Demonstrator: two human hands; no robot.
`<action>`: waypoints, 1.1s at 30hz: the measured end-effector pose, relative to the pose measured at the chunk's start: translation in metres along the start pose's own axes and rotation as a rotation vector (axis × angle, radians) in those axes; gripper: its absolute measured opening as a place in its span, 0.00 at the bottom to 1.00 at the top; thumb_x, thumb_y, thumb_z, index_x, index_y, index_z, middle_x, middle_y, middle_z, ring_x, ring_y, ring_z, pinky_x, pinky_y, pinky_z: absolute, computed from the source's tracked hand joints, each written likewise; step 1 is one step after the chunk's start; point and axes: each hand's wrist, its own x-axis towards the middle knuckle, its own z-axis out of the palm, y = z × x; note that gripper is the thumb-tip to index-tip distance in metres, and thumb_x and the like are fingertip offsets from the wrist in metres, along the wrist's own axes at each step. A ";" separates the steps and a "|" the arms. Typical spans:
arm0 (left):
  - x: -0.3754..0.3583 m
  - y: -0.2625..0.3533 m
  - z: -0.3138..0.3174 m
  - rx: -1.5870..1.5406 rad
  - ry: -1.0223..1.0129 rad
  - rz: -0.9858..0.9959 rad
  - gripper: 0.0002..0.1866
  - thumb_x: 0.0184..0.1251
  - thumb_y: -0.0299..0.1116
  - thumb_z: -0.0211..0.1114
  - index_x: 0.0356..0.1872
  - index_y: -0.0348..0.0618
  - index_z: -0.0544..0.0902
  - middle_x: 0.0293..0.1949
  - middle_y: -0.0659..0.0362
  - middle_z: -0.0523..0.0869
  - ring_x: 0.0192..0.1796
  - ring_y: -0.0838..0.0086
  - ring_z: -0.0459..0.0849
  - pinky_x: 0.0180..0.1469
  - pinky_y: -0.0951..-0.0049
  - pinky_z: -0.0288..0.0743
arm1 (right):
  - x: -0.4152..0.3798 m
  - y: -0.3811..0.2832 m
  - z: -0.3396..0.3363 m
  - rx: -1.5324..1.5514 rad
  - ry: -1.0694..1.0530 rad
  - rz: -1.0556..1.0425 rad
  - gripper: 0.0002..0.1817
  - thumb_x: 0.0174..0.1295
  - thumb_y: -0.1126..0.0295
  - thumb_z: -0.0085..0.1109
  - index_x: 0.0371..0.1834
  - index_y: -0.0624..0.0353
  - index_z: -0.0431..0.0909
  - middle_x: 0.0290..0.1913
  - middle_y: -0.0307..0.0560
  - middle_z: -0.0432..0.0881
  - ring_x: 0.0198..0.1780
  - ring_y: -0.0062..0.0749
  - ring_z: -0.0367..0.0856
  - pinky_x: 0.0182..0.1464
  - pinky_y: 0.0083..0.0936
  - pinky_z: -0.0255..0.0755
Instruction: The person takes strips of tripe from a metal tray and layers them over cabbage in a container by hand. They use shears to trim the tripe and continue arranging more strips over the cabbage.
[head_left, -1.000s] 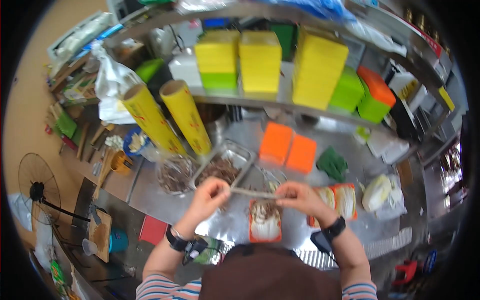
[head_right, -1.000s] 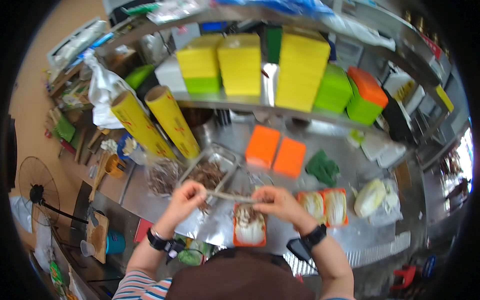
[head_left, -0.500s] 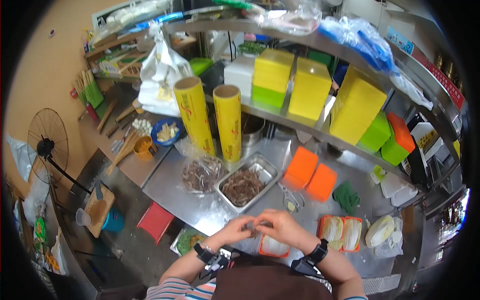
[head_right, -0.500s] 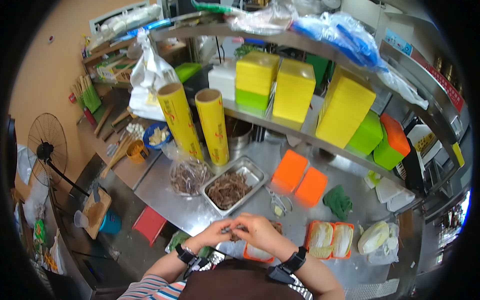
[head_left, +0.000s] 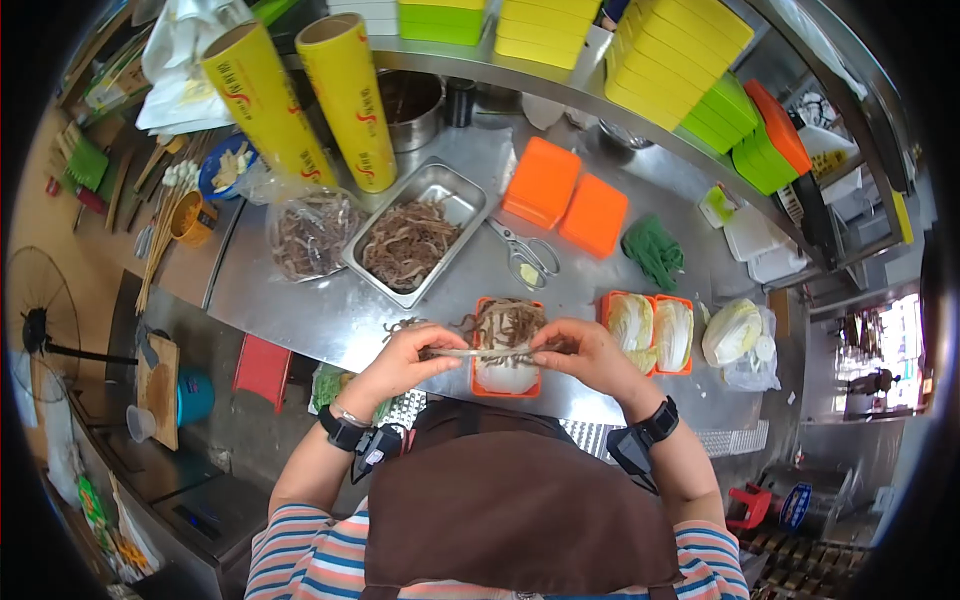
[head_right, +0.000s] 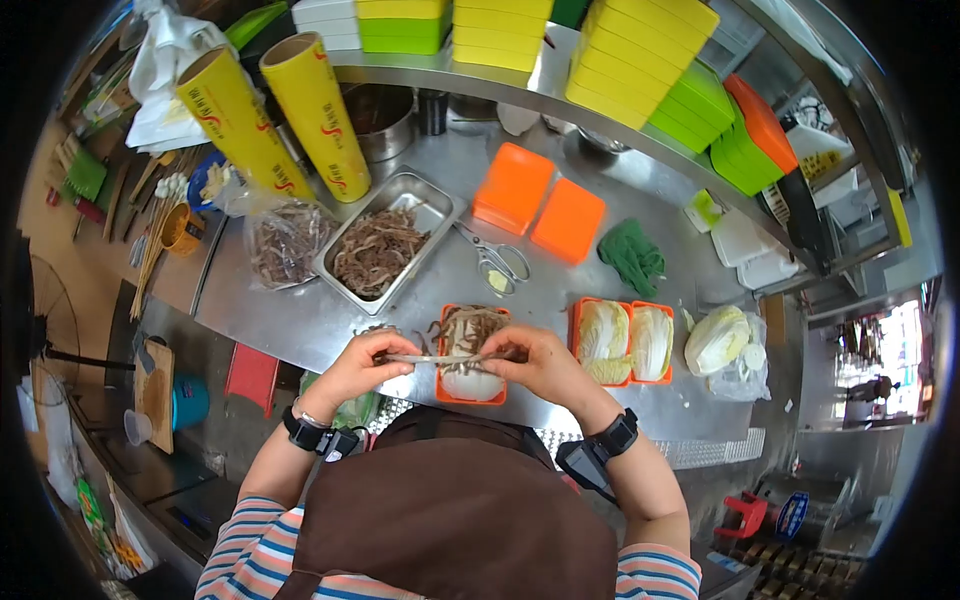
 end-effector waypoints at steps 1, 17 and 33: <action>0.002 0.001 -0.001 0.168 -0.045 0.044 0.10 0.64 0.29 0.70 0.45 0.39 0.85 0.42 0.60 0.84 0.45 0.77 0.83 0.47 0.77 0.78 | -0.008 0.012 0.000 0.148 0.009 0.051 0.06 0.64 0.76 0.64 0.42 0.62 0.81 0.41 0.36 0.82 0.43 0.17 0.79 0.47 0.18 0.75; 0.034 -0.026 0.024 -0.202 0.173 -0.148 0.04 0.66 0.24 0.67 0.41 0.41 0.83 0.26 0.70 0.79 0.22 0.89 0.70 0.24 0.85 0.64 | -0.001 0.084 -0.005 0.392 0.321 0.029 0.06 0.63 0.80 0.61 0.42 0.63 0.82 0.39 0.38 0.84 0.42 0.20 0.81 0.48 0.18 0.75; 0.068 -0.096 0.044 0.141 0.415 -0.143 0.06 0.61 0.25 0.69 0.38 0.39 0.83 0.31 0.62 0.83 0.32 0.80 0.79 0.38 0.78 0.75 | 0.040 0.150 0.008 0.176 0.567 0.030 0.07 0.59 0.79 0.63 0.40 0.65 0.84 0.37 0.40 0.84 0.38 0.20 0.80 0.43 0.19 0.74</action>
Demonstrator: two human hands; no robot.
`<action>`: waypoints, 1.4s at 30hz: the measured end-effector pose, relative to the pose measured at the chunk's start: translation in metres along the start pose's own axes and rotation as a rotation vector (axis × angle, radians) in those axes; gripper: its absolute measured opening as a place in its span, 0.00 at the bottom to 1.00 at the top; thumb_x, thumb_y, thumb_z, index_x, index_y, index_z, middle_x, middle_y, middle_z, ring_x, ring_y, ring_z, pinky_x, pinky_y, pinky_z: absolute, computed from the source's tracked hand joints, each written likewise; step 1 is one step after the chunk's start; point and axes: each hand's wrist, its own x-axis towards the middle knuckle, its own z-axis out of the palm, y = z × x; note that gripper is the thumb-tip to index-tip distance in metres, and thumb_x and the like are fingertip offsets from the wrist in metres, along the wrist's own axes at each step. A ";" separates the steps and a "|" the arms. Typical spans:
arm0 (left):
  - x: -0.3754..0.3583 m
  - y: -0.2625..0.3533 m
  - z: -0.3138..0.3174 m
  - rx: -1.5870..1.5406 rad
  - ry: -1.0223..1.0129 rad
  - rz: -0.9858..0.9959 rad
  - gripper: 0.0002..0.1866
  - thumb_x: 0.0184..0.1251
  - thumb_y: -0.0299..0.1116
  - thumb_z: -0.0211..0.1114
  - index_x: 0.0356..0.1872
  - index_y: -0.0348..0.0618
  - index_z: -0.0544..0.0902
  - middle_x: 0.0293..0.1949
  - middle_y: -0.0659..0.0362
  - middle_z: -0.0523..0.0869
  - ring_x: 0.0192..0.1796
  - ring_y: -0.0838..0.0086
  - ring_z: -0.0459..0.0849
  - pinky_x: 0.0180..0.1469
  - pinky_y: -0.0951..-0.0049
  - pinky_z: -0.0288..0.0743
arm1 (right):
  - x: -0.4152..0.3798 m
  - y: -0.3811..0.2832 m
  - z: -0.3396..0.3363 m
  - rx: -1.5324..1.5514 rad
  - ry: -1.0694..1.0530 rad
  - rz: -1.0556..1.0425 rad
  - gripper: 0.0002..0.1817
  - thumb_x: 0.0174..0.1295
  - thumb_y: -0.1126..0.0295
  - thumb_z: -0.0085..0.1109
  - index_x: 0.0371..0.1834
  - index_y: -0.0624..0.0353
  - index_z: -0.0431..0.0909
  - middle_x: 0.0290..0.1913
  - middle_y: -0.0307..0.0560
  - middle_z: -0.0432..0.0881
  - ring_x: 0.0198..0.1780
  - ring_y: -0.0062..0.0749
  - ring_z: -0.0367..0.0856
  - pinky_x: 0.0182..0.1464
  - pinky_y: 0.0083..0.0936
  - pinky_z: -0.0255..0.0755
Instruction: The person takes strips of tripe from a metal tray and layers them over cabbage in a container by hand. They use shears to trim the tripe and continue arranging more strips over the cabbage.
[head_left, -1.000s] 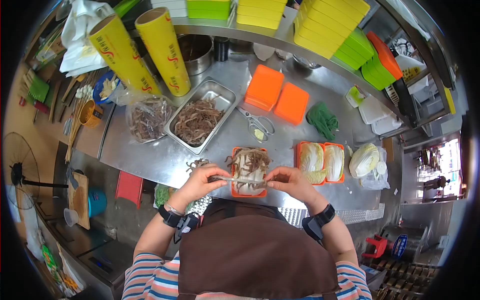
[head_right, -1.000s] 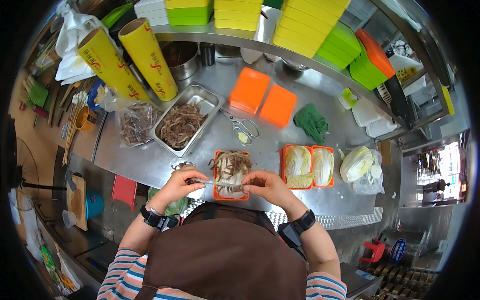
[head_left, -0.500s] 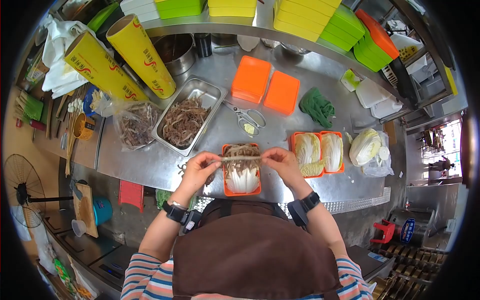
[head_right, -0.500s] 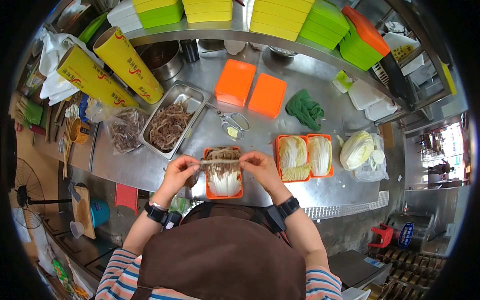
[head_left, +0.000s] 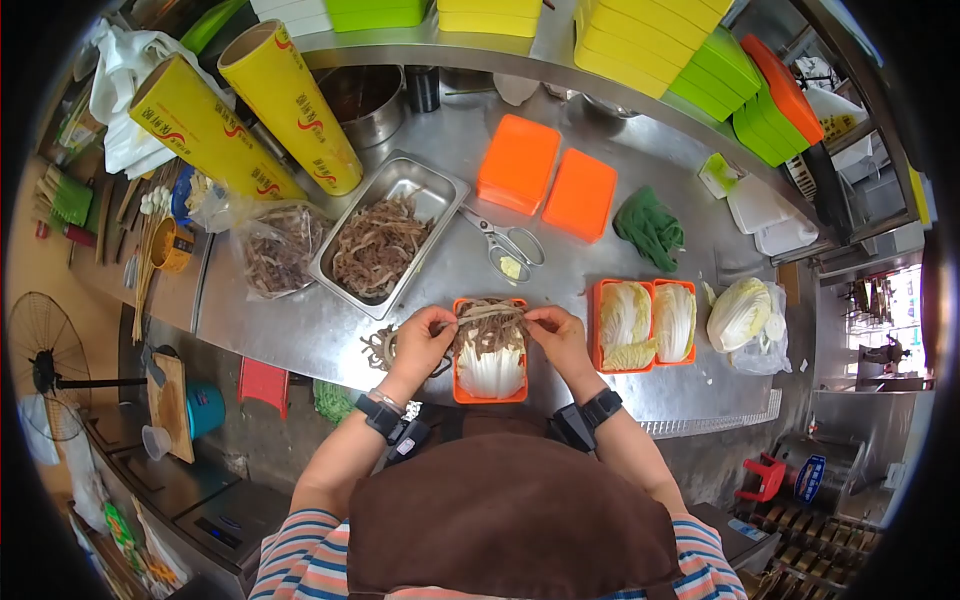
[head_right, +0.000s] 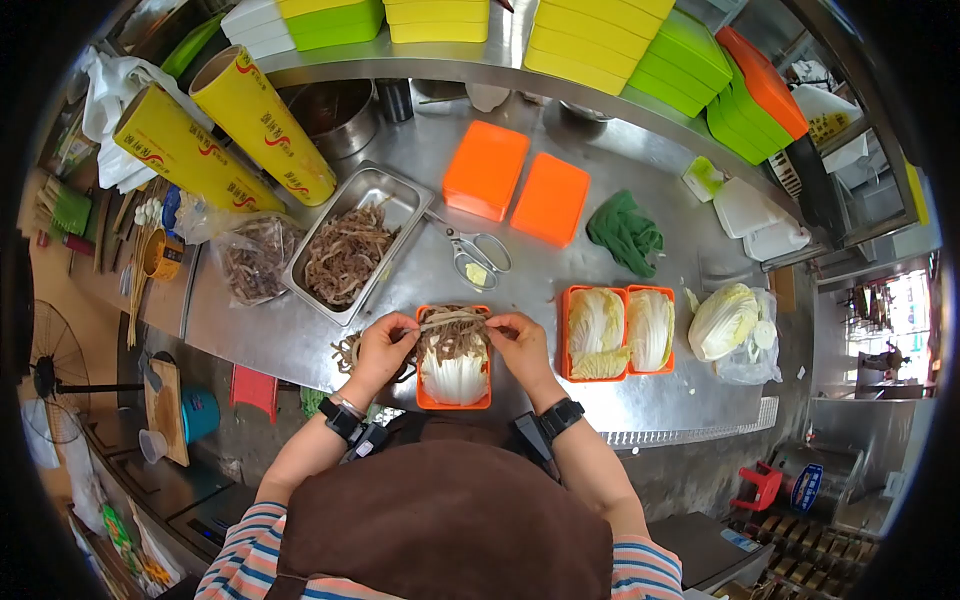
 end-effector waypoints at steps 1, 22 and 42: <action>0.000 0.003 0.001 -0.001 0.002 -0.001 0.06 0.61 0.25 0.69 0.38 0.39 0.83 0.31 0.62 0.83 0.32 0.80 0.79 0.38 0.78 0.75 | -0.001 0.000 -0.001 0.001 0.001 0.018 0.07 0.58 0.79 0.63 0.40 0.65 0.84 0.37 0.40 0.85 0.37 0.21 0.80 0.43 0.19 0.74; 0.014 -0.010 0.021 -0.003 -0.050 -0.006 0.06 0.57 0.23 0.68 0.35 0.41 0.81 0.31 0.61 0.80 0.33 0.77 0.79 0.39 0.76 0.74 | 0.000 0.029 0.012 -0.175 0.188 -0.020 0.08 0.54 0.80 0.63 0.34 0.60 0.74 0.24 0.38 0.75 0.28 0.21 0.74 0.33 0.21 0.71; -0.007 0.007 0.002 0.040 -0.071 0.121 0.14 0.63 0.22 0.65 0.49 0.37 0.77 0.43 0.52 0.84 0.46 0.66 0.86 0.49 0.70 0.80 | 0.137 -0.044 0.023 -1.087 -0.201 -0.295 0.20 0.49 0.73 0.68 0.46 0.60 0.71 0.43 0.58 0.82 0.46 0.53 0.84 0.46 0.43 0.77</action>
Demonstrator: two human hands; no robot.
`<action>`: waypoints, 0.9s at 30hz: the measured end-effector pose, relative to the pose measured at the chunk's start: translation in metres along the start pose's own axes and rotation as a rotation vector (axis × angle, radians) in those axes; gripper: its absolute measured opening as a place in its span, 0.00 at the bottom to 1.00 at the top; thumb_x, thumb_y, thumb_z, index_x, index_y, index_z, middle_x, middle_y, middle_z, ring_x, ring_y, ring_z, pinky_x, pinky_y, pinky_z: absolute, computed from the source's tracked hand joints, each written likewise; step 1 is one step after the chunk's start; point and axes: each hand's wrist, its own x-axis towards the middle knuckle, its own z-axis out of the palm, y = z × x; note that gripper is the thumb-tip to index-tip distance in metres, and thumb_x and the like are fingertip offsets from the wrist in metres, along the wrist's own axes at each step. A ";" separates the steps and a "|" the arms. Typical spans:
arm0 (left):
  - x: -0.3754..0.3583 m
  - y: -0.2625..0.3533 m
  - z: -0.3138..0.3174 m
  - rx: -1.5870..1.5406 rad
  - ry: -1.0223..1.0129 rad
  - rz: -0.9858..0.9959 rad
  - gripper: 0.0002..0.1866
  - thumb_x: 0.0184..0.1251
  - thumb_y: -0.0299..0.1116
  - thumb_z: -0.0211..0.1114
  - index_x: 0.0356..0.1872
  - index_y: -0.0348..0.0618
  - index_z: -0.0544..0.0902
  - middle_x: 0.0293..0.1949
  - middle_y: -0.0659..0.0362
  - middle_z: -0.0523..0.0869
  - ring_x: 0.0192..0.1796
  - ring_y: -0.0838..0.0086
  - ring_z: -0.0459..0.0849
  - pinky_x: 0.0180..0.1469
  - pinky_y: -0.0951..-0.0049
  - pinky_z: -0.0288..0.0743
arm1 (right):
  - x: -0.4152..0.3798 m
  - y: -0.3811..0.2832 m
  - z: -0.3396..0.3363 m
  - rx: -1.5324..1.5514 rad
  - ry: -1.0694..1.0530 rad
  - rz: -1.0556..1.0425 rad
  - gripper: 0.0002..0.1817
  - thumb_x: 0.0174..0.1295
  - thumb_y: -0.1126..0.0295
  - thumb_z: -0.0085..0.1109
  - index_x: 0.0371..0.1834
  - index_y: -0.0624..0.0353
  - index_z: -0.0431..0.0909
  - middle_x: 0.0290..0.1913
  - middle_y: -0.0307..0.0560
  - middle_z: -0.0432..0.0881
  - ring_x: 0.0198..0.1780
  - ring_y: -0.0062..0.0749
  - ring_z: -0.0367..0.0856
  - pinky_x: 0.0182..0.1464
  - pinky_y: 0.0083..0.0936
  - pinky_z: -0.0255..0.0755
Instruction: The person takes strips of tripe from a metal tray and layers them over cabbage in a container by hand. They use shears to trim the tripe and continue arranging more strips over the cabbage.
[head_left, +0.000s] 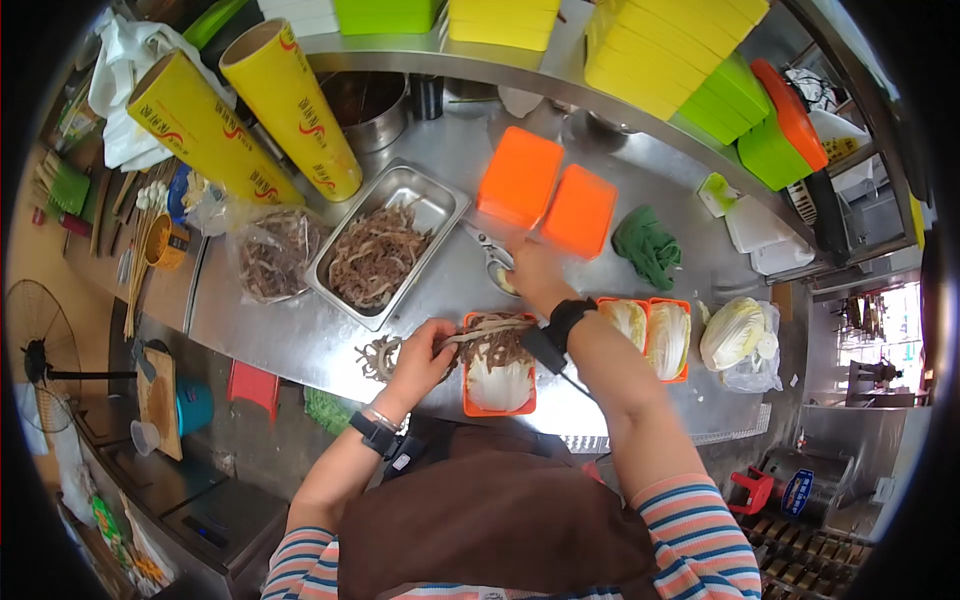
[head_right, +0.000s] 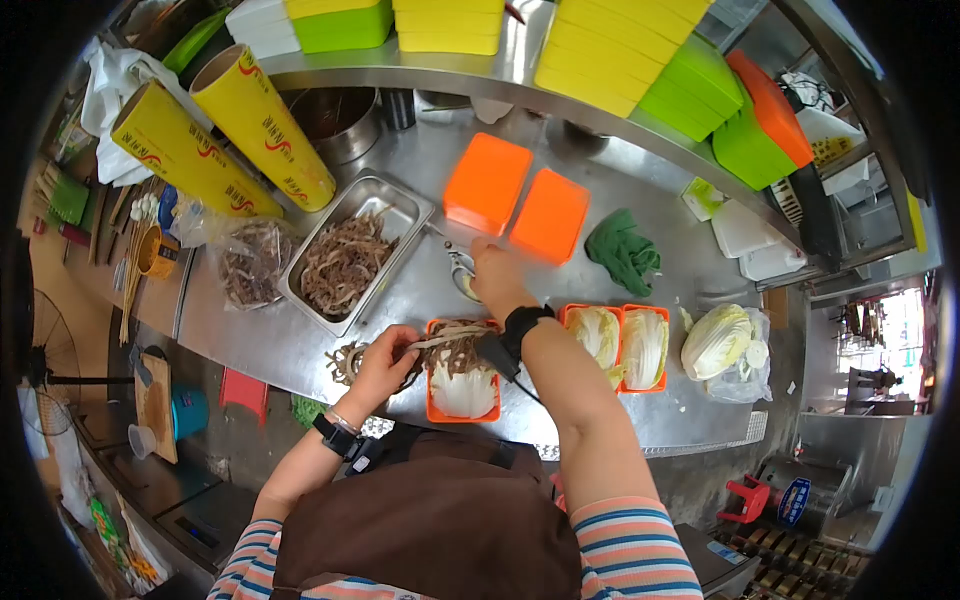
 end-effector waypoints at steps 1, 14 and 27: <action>-0.001 0.002 -0.001 0.002 0.005 -0.012 0.14 0.63 0.22 0.65 0.49 0.37 0.77 0.43 0.52 0.84 0.46 0.66 0.86 0.49 0.70 0.80 | 0.006 -0.003 -0.003 -0.090 -0.093 0.031 0.23 0.48 0.73 0.68 0.47 0.59 0.69 0.44 0.58 0.82 0.48 0.55 0.83 0.48 0.44 0.76; 0.007 0.001 -0.005 0.118 0.026 -0.008 0.08 0.59 0.29 0.70 0.38 0.38 0.85 0.34 0.51 0.87 0.34 0.62 0.87 0.39 0.69 0.80 | -0.160 -0.040 -0.099 1.284 -0.464 0.542 0.28 0.61 0.56 0.70 0.62 0.52 0.74 0.23 0.26 0.67 0.18 0.10 0.59 0.20 0.13 0.51; 0.008 -0.001 -0.003 0.121 -0.013 -0.031 0.06 0.63 0.26 0.69 0.39 0.38 0.83 0.30 0.61 0.87 0.32 0.80 0.83 0.37 0.78 0.77 | -0.139 -0.009 -0.105 0.237 0.238 0.373 0.24 0.63 0.57 0.66 0.54 0.62 0.76 0.31 0.50 0.86 0.33 0.28 0.83 0.33 0.29 0.74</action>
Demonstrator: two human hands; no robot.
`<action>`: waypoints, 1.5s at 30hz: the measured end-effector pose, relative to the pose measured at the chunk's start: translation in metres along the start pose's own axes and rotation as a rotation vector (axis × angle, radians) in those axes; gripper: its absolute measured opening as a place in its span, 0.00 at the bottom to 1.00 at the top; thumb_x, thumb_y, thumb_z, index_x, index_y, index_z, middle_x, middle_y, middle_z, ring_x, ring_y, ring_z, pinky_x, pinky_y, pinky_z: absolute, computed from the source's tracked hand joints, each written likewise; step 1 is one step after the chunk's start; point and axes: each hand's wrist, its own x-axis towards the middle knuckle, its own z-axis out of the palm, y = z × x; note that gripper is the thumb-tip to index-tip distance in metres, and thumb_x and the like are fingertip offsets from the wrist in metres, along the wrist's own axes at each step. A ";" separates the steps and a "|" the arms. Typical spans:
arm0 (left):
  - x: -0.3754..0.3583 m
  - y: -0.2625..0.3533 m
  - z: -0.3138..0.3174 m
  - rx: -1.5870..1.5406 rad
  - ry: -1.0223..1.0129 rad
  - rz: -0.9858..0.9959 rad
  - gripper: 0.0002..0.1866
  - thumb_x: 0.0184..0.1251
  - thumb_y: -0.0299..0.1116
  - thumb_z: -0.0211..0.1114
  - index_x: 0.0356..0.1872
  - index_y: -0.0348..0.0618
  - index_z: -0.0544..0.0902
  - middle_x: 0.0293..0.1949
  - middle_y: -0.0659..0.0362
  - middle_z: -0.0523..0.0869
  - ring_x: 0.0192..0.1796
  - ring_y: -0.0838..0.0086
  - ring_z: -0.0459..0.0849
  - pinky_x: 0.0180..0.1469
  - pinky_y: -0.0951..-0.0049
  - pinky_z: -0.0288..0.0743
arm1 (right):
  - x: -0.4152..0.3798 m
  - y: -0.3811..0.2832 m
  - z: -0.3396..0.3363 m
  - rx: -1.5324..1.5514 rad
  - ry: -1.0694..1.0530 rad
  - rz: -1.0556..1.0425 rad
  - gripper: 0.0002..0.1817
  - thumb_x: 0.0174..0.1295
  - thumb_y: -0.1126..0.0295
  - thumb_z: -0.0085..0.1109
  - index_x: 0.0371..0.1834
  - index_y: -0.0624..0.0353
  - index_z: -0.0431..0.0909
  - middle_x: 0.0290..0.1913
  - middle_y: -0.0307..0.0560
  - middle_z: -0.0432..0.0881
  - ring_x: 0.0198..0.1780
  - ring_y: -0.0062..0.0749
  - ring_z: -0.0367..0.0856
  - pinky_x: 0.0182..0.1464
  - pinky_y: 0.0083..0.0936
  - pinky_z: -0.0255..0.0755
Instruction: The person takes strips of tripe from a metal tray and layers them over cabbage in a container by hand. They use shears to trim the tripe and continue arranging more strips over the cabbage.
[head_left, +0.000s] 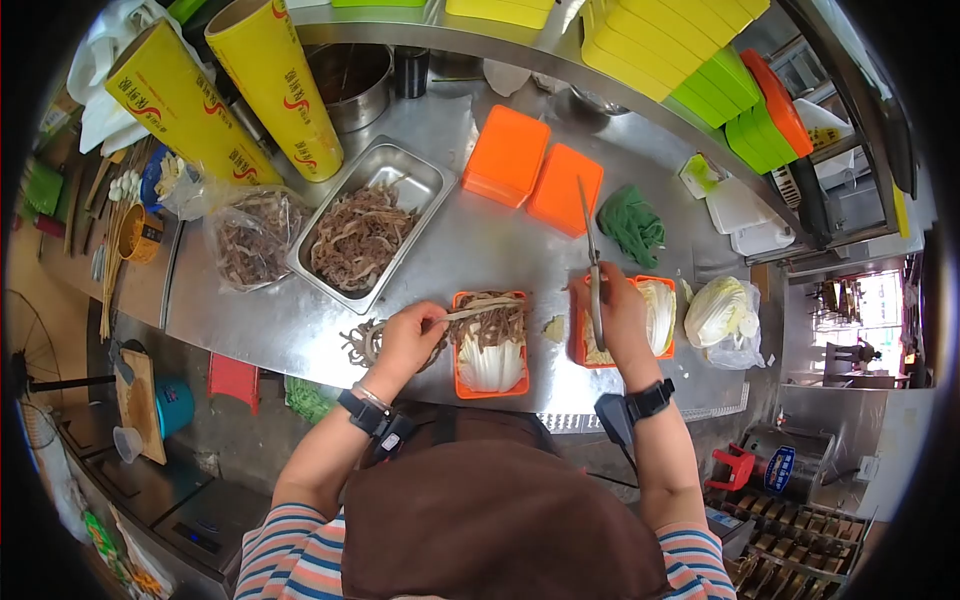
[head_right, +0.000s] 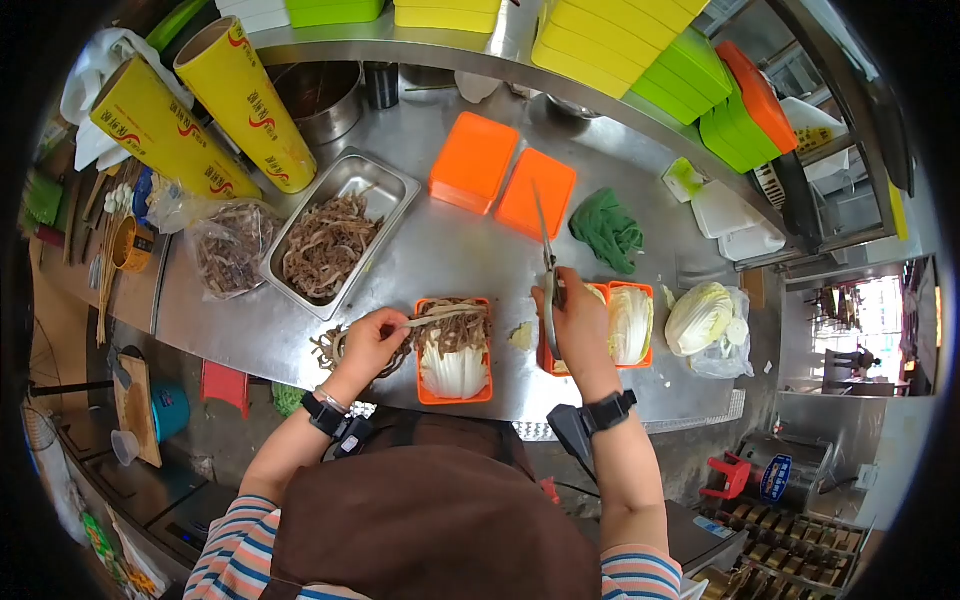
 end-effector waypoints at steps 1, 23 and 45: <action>0.000 -0.001 0.001 -0.039 0.011 0.006 0.06 0.61 0.27 0.69 0.38 0.39 0.84 0.30 0.58 0.87 0.32 0.75 0.84 0.37 0.75 0.78 | -0.006 0.006 0.001 0.129 -0.038 -0.009 0.23 0.64 0.55 0.65 0.53 0.59 0.76 0.28 0.42 0.82 0.27 0.25 0.79 0.29 0.25 0.72; -0.006 0.011 -0.005 -0.040 0.012 0.038 0.06 0.59 0.27 0.69 0.35 0.38 0.84 0.32 0.53 0.86 0.31 0.66 0.85 0.36 0.70 0.79 | -0.091 -0.035 0.054 0.749 -0.893 0.563 0.27 0.66 0.43 0.60 0.46 0.59 0.74 0.21 0.32 0.68 0.14 0.14 0.65 0.16 0.15 0.61; -0.012 0.022 -0.012 0.194 0.008 0.238 0.08 0.59 0.25 0.67 0.40 0.42 0.85 0.36 0.53 0.86 0.36 0.60 0.85 0.39 0.66 0.78 | -0.078 -0.026 0.062 0.613 -0.889 0.383 0.34 0.63 0.36 0.57 0.52 0.59 0.75 0.22 0.33 0.69 0.19 0.14 0.65 0.21 0.16 0.60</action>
